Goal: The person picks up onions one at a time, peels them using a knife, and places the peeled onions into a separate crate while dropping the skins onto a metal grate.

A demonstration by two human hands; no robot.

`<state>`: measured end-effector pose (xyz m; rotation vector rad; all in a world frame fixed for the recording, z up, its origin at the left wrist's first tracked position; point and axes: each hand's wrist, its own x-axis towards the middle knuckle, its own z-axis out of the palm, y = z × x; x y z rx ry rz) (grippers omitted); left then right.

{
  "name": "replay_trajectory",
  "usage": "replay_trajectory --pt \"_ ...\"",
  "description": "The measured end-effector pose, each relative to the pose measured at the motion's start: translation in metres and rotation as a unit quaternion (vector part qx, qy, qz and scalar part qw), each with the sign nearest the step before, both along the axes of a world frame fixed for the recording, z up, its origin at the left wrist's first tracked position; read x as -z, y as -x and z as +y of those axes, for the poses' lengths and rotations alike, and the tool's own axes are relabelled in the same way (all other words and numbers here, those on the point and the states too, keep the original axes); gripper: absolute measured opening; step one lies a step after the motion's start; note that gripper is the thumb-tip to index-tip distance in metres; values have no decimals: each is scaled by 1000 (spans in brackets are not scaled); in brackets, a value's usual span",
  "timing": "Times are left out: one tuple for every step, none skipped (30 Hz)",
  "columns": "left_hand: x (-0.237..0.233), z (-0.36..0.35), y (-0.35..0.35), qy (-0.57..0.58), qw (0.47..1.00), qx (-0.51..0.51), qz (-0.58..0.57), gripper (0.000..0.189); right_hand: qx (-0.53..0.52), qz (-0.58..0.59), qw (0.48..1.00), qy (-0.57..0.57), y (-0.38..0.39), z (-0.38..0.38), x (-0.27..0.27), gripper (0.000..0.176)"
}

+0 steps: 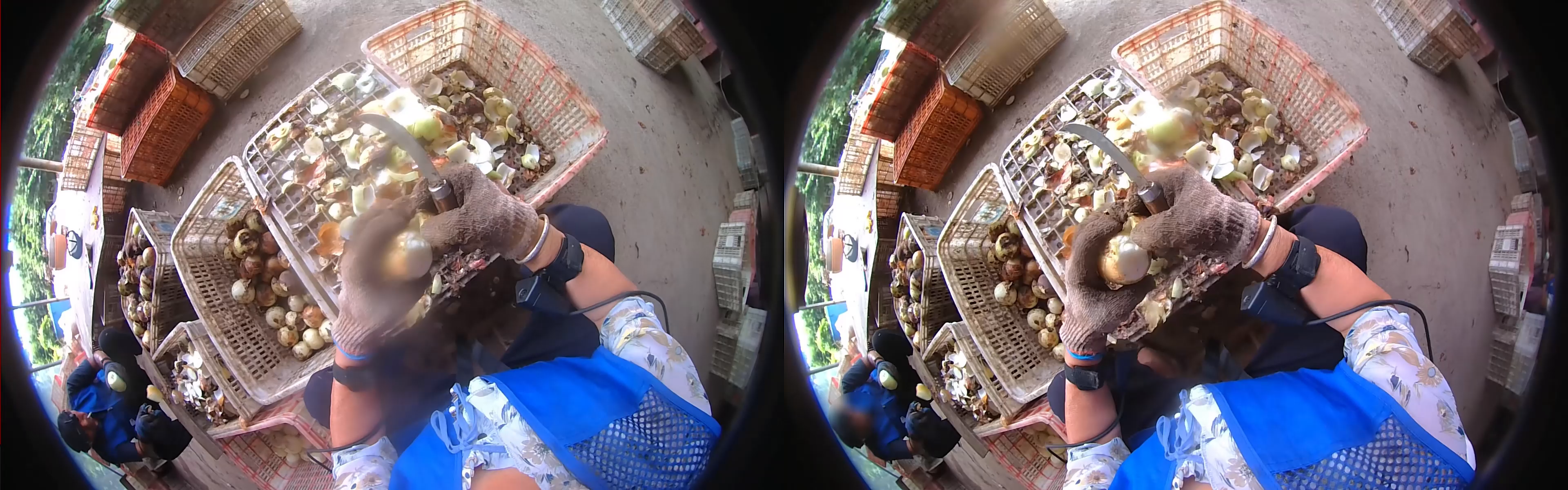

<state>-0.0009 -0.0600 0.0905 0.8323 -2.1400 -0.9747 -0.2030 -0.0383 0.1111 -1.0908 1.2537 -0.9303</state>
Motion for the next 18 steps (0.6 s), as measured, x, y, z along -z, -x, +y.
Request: replay_trajectory --pt "2 1 2 -1 1000 1 1 80 6 -45 998 -33 2 0 -2 18" --pt "5 4 4 -13 999 -32 -15 83 26 -71 997 4 0 1 6 17" --pt "10 7 5 -25 997 -66 -31 87 25 -72 997 4 -2 2 6 17" --pt "16 10 7 -147 984 -96 20 88 20 -25 999 25 -4 2 5 17" --pt "16 10 5 -145 985 -96 20 88 16 21 999 46 -7 2 5 17" --pt "6 9 5 -277 953 -82 90 88 11 -47 998 49 -12 5 4 18" --pt "-1 9 6 -403 899 -66 158 87 10 -47 998 50 -14 7 3 18" --pt "-3 8 5 -375 911 -80 153 68 -6 -16 999 48 -14 10 2 19" --pt "1 7 2 -374 911 -80 152 68 -21 14 999 46 -15 12 0 21" --pt "8 6 -1 -363 923 -64 109 59 -13 -12 999 49 -16 13 -9 26" --pt "12 6 -3 -349 934 -48 64 51 -14 -13 999 50 -17 13 -8 26" --pt "7 13 -3 -213 972 -96 6 39 -18 -3 998 63 -20 17 -7 26" --pt "11 11 -5 -213 972 -96 6 39 -22 13 997 79 -21 17 -5 26" --pt "18 8 -10 -11 993 -70 -97 41 -6 -45 996 77 -20 17 -1 27" --pt "21 6 -13 190 961 -40 -195 44 -6 -46 996 77 -18 14 0 27" --pt "-7 13 2 -17 993 -70 -95 48 66 -58 994 64 -13 7 0 24" --pt "-16 17 7 -15 993 -69 -94 48 138 -69 987 51 -6 -1 1 21" --pt "-23 19 11 -111 988 -106 -15 51 168 110 973 110 7 -12 8 26"
